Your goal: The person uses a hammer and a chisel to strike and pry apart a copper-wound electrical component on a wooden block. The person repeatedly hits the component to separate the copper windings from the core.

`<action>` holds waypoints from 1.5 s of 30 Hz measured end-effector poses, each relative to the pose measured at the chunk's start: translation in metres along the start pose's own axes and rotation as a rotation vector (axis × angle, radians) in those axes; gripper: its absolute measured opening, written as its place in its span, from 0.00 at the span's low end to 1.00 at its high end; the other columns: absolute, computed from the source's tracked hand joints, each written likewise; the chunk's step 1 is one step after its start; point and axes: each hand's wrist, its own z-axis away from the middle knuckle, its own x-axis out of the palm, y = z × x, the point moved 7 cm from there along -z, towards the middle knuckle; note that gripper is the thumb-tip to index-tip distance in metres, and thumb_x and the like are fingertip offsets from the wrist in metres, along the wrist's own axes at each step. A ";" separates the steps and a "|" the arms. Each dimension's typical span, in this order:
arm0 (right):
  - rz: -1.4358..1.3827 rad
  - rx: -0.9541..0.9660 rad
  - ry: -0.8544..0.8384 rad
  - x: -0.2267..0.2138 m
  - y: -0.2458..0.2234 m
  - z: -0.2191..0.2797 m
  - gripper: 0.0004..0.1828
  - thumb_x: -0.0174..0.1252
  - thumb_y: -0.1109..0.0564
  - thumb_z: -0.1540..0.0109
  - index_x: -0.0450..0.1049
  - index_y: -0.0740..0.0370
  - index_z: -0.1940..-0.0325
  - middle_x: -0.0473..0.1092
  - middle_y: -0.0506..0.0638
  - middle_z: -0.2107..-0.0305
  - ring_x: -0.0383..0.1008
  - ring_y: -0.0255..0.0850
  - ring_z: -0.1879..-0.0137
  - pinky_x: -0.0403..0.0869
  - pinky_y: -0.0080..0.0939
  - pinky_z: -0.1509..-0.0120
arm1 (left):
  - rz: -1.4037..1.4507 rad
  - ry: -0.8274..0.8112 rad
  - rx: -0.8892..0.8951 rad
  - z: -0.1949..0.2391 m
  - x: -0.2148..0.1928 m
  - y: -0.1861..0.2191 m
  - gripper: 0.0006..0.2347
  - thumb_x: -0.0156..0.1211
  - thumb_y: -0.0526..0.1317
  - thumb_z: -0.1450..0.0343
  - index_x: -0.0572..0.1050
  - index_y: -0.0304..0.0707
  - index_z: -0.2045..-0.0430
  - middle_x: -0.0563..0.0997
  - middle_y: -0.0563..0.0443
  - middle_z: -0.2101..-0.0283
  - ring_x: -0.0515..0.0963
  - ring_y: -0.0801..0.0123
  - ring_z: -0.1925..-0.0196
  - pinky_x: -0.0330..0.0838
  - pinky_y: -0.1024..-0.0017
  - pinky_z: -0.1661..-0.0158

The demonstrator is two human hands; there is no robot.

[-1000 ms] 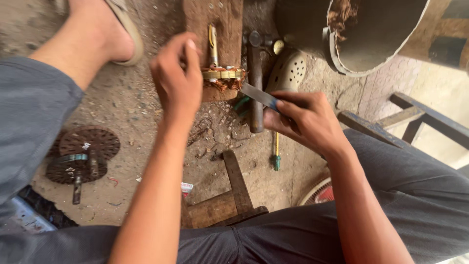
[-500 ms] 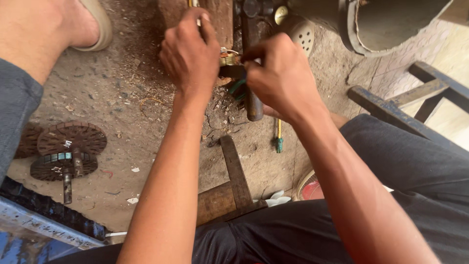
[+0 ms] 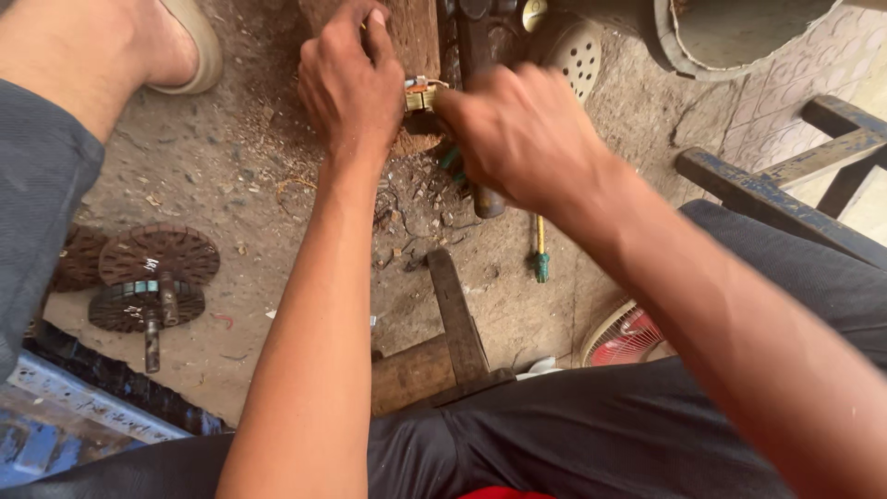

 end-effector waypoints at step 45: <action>-0.425 0.062 0.247 -0.020 -0.041 0.008 0.09 0.56 0.67 0.38 0.77 0.71 0.73 0.72 0.61 0.82 0.74 0.51 0.79 0.72 0.50 0.71 | 0.101 0.046 -0.539 -0.003 -0.007 -0.039 0.16 0.47 0.44 0.21 0.80 0.36 0.72 0.80 0.52 0.82 0.81 0.69 0.83 0.67 0.63 0.82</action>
